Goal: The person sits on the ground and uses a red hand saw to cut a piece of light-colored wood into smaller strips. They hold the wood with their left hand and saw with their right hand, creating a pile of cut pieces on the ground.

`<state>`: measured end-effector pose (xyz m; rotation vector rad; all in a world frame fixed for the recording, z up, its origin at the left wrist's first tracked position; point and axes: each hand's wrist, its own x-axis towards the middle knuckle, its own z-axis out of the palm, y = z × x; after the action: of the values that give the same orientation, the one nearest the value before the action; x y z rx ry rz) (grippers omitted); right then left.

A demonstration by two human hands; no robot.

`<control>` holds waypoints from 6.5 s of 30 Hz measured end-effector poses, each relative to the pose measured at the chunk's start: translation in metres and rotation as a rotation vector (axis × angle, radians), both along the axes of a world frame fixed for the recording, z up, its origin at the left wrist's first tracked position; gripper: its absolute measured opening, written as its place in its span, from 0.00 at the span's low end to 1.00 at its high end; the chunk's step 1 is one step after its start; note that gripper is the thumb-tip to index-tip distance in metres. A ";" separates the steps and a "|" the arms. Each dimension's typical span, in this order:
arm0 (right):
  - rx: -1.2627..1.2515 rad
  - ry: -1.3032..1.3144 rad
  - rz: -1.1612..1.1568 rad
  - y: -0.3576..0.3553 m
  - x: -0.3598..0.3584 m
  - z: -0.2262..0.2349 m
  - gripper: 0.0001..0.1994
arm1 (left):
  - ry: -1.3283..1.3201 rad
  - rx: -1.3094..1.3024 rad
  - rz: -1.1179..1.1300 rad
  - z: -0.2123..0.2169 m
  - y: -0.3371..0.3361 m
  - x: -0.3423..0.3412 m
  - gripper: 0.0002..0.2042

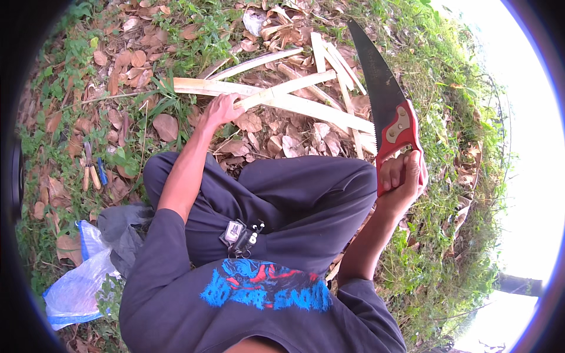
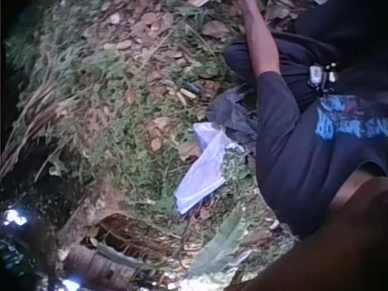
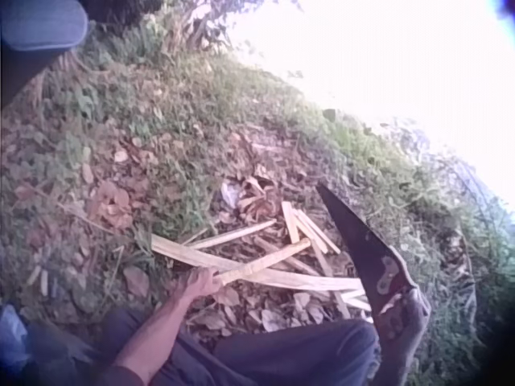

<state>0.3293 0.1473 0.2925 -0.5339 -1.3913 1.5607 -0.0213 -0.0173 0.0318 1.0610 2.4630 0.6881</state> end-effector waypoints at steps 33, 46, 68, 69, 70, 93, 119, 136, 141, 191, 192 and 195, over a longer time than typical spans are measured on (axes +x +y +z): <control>-0.105 -0.602 0.412 -0.095 -0.076 -0.112 0.09 | 0.437 0.085 0.007 -0.038 -0.003 -0.017 0.26; 0.074 -0.783 0.279 -0.088 -0.081 -0.119 0.16 | 0.599 0.141 -0.027 -0.052 0.004 -0.018 0.32; 0.094 -0.825 0.257 -0.103 -0.061 -0.126 0.14 | 0.544 0.173 -0.093 -0.048 0.007 -0.011 0.29; 0.086 -0.807 0.262 -0.104 -0.066 -0.124 0.14 | 0.567 0.201 -0.083 -0.052 0.003 -0.015 0.28; 0.168 -0.826 0.261 -0.100 -0.071 -0.129 0.14 | 0.588 0.228 -0.082 -0.058 0.003 -0.016 0.28; 0.233 -0.834 0.241 -0.085 -0.081 -0.158 0.12 | 0.509 0.135 -0.118 -0.058 0.013 -0.014 0.32; 0.021 -0.763 0.252 -0.068 -0.071 -0.132 0.12 | 0.619 0.063 0.060 -0.052 -0.006 0.007 0.27; -0.015 -0.700 0.230 -0.065 -0.071 -0.090 0.11 | 0.483 0.186 -0.167 -0.040 -0.002 0.009 0.25; -0.051 -0.667 0.246 -0.063 -0.074 -0.085 0.12 | 0.496 0.172 -0.189 -0.040 0.001 0.003 0.26; 0.038 -0.722 0.159 -0.066 -0.073 -0.117 0.12 | 0.399 0.009 -0.190 -0.029 0.075 -0.030 0.30; 0.026 -0.712 0.169 -0.069 -0.075 -0.112 0.12 | 0.387 -0.006 -0.189 -0.027 0.076 -0.031 0.30; 0.060 -0.746 0.184 -0.071 -0.069 -0.116 0.12 | 0.353 -0.060 -0.186 -0.022 0.078 -0.029 0.31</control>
<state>0.2601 0.0767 0.1764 -1.0430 -2.0814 1.5183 -0.0504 0.0609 0.0093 1.4722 2.6044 0.3925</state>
